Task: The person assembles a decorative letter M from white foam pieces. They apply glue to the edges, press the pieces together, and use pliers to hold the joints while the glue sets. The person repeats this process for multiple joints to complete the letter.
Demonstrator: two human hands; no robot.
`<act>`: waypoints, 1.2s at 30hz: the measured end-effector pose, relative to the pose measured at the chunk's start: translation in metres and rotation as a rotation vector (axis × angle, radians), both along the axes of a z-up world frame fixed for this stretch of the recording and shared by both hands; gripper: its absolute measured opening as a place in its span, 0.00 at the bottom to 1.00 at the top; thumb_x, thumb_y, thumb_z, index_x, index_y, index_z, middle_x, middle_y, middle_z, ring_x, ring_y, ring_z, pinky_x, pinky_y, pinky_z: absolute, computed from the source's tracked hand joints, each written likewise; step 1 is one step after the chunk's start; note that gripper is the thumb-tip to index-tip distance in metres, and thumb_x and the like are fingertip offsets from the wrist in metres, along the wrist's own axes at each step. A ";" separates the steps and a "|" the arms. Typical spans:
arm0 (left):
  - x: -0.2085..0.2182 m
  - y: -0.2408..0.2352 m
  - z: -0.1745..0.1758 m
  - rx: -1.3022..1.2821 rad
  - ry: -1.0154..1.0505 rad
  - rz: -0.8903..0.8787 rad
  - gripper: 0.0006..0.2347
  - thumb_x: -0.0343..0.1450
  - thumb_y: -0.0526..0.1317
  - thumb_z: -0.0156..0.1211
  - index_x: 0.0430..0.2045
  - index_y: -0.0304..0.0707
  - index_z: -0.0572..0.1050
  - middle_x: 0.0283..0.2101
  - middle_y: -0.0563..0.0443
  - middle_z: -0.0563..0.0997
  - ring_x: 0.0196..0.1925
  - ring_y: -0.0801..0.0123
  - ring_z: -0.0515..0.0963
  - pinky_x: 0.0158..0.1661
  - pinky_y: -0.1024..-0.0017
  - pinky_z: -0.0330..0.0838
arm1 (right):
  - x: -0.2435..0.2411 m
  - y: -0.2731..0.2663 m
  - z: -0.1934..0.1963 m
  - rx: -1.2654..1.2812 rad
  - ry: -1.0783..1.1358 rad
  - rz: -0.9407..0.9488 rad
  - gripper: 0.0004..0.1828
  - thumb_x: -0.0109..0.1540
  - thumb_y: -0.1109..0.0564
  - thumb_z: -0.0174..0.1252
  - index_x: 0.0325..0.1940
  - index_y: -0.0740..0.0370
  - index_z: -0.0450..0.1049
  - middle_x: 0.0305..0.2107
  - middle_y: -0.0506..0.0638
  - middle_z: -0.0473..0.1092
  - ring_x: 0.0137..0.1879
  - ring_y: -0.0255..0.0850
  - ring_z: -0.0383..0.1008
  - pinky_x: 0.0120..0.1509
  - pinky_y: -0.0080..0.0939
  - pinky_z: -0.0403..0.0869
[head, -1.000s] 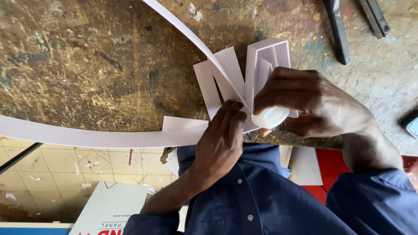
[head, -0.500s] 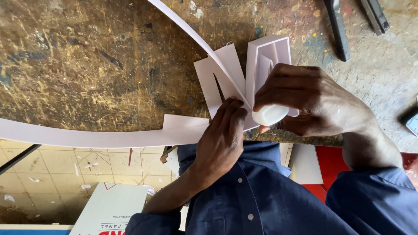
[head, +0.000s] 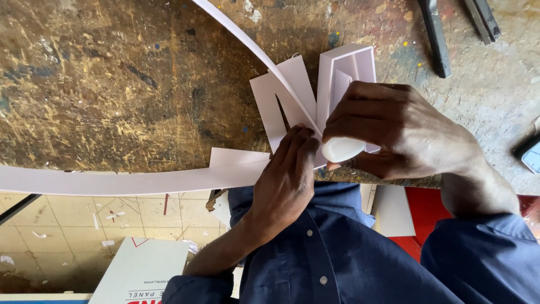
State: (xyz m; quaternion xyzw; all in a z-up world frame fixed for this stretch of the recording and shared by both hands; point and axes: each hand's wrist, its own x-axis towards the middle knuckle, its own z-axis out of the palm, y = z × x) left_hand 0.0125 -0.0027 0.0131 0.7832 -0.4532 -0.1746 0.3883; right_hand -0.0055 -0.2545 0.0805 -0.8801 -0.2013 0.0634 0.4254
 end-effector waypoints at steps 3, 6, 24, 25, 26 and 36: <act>-0.001 0.001 -0.001 -0.016 0.025 0.005 0.16 0.81 0.34 0.70 0.57 0.25 0.69 0.60 0.27 0.82 0.70 0.35 0.81 0.74 0.49 0.78 | 0.004 0.005 0.002 -0.040 -0.019 0.030 0.17 0.74 0.47 0.60 0.52 0.64 0.79 0.47 0.55 0.80 0.48 0.54 0.76 0.48 0.53 0.74; -0.001 0.002 -0.004 -0.004 0.023 0.000 0.18 0.79 0.32 0.73 0.58 0.21 0.70 0.61 0.26 0.82 0.70 0.35 0.81 0.75 0.50 0.77 | 0.003 0.007 -0.001 -0.027 0.000 0.060 0.14 0.74 0.51 0.57 0.54 0.65 0.79 0.46 0.55 0.79 0.49 0.54 0.75 0.50 0.53 0.74; 0.005 0.002 0.003 -0.025 -0.234 -0.116 0.13 0.70 0.16 0.56 0.46 0.24 0.74 0.51 0.35 0.76 0.60 0.45 0.79 0.68 0.57 0.79 | -0.153 -0.053 -0.067 0.503 -0.142 -0.990 0.28 0.75 0.69 0.69 0.68 0.60 0.58 0.62 0.56 0.65 0.53 0.54 0.82 0.57 0.49 0.86; 0.004 0.002 0.002 -0.021 -0.260 -0.124 0.12 0.70 0.16 0.57 0.44 0.26 0.74 0.50 0.36 0.76 0.58 0.45 0.79 0.66 0.56 0.79 | -0.159 -0.055 -0.071 0.338 -0.177 -1.002 0.24 0.78 0.64 0.71 0.71 0.74 0.66 0.59 0.62 0.68 0.57 0.59 0.82 0.60 0.52 0.83; 0.004 0.003 0.002 -0.017 -0.287 -0.129 0.11 0.70 0.17 0.59 0.43 0.27 0.73 0.50 0.36 0.76 0.56 0.45 0.79 0.65 0.56 0.79 | -0.162 -0.057 -0.074 0.175 -0.209 -1.008 0.29 0.80 0.58 0.74 0.73 0.89 0.74 0.55 0.69 0.70 0.62 0.64 0.83 0.63 0.56 0.81; -0.007 0.013 -0.016 -0.037 -0.355 -0.155 0.13 0.74 0.26 0.65 0.53 0.25 0.77 0.50 0.38 0.79 0.54 0.50 0.80 0.58 0.57 0.79 | -0.190 -0.088 -0.114 -0.098 -0.424 -1.269 0.24 0.82 0.52 0.81 0.65 0.75 0.77 0.50 0.65 0.78 0.52 0.55 0.80 0.44 0.47 0.73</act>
